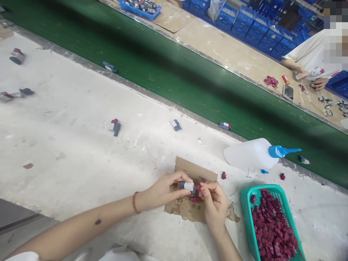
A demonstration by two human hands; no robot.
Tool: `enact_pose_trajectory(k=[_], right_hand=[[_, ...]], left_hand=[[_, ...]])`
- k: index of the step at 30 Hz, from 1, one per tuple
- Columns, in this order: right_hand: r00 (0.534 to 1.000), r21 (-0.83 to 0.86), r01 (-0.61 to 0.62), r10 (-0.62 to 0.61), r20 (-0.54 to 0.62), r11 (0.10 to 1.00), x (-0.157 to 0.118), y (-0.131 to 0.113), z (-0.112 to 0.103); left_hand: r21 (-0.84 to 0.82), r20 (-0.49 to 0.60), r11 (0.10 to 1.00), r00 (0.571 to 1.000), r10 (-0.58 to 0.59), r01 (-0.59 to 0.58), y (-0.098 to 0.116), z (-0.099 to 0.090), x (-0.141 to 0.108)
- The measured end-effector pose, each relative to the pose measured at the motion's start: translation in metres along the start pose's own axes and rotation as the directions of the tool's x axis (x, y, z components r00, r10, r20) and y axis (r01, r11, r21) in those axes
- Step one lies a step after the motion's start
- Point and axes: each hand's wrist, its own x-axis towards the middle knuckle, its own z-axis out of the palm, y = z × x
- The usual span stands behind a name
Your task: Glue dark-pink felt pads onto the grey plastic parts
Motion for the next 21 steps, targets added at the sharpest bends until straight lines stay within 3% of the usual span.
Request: enact_pose_trajectory(k=[21], right_hand=[[0.972, -0.192, 0.195, -0.162, 0.171, 0.962, -0.0064, 0.0075, 0.0045]], left_hand=[[0.130, -0.039, 0.991, 0.999, 0.029, -0.024, -0.0016, 0.0012, -0.0043]])
